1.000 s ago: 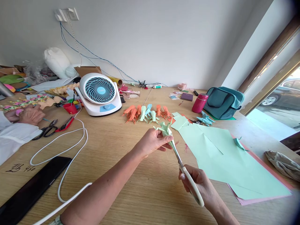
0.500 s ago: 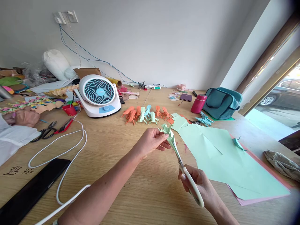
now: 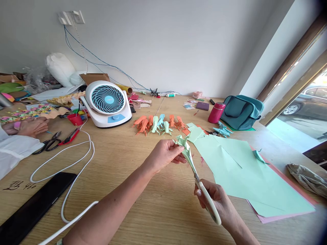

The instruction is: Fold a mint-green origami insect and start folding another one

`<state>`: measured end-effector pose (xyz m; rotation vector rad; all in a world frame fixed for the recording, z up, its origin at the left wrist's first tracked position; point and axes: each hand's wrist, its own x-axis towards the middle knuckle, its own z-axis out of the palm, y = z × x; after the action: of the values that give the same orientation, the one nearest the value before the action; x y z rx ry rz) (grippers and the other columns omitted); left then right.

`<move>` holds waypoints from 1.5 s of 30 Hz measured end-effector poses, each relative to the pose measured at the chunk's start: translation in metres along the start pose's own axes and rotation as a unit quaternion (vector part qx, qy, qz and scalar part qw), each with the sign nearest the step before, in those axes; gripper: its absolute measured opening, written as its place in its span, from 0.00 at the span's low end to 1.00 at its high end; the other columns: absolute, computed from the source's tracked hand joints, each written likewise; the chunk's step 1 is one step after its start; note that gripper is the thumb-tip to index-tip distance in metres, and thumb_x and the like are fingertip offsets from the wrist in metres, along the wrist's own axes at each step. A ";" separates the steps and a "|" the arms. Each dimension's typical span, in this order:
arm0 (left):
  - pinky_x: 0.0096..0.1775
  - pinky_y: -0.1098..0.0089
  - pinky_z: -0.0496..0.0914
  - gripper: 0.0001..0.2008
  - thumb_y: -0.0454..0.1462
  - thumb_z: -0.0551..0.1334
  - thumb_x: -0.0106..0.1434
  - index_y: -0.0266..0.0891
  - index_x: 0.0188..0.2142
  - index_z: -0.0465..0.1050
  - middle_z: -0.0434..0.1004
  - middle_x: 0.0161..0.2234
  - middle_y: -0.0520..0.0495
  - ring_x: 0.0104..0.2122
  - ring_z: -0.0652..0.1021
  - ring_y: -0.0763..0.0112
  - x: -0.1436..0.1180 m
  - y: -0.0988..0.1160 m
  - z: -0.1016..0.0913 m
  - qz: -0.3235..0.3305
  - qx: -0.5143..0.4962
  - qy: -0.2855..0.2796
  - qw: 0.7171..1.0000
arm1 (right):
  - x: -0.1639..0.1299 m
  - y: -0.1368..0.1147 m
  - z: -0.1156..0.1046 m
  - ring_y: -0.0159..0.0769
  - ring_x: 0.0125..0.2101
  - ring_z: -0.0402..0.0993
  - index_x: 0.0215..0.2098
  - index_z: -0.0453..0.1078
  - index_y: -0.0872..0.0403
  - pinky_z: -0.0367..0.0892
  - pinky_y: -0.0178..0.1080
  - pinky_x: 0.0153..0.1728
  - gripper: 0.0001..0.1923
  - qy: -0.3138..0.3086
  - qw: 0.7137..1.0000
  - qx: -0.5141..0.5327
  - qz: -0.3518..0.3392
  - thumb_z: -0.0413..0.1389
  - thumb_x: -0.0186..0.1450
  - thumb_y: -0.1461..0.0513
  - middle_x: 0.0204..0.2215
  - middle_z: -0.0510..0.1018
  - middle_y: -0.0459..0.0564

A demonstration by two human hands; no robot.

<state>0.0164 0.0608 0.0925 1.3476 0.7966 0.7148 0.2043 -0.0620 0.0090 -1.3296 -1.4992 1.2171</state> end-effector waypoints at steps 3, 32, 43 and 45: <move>0.29 0.78 0.73 0.10 0.41 0.64 0.62 0.35 0.36 0.74 0.84 0.32 0.45 0.27 0.83 0.73 0.001 -0.004 -0.001 0.014 0.005 0.001 1.000 | 0.000 -0.001 0.000 0.28 0.21 0.56 0.28 0.65 0.55 0.52 0.34 0.23 0.24 -0.003 1.000 0.005 0.003 0.54 0.65 0.44 0.19 0.63 0.42; 0.28 0.78 0.72 0.07 0.39 0.64 0.63 0.36 0.34 0.73 0.83 0.28 0.48 0.27 0.83 0.72 -0.001 -0.002 0.003 0.030 0.002 0.014 0.999 | 0.001 -0.001 0.001 0.29 0.21 0.55 0.27 0.63 0.54 0.52 0.35 0.23 0.22 0.004 1.000 -0.013 -0.011 0.53 0.66 0.45 0.19 0.62 0.42; 0.24 0.79 0.71 0.06 0.38 0.66 0.57 0.36 0.31 0.75 0.75 0.24 0.54 0.21 0.76 0.79 0.012 -0.009 -0.009 0.047 -0.003 0.111 0.993 | -0.002 -0.008 -0.021 0.31 0.26 0.57 0.28 0.64 0.54 0.55 0.36 0.27 0.20 -0.003 0.993 -0.118 0.023 0.53 0.67 0.47 0.24 0.62 0.43; 0.24 0.80 0.70 0.06 0.38 0.66 0.57 0.36 0.29 0.74 0.76 0.25 0.53 0.23 0.77 0.79 0.012 -0.010 -0.008 0.041 -0.004 0.109 0.993 | -0.002 -0.008 -0.023 0.31 0.25 0.57 0.28 0.64 0.54 0.55 0.36 0.27 0.21 -0.006 0.994 -0.112 0.018 0.52 0.67 0.46 0.24 0.63 0.43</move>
<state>0.0160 0.0743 0.0813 1.3156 0.9138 0.9418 0.2247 -0.0604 0.0226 -1.5029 -1.6661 1.1050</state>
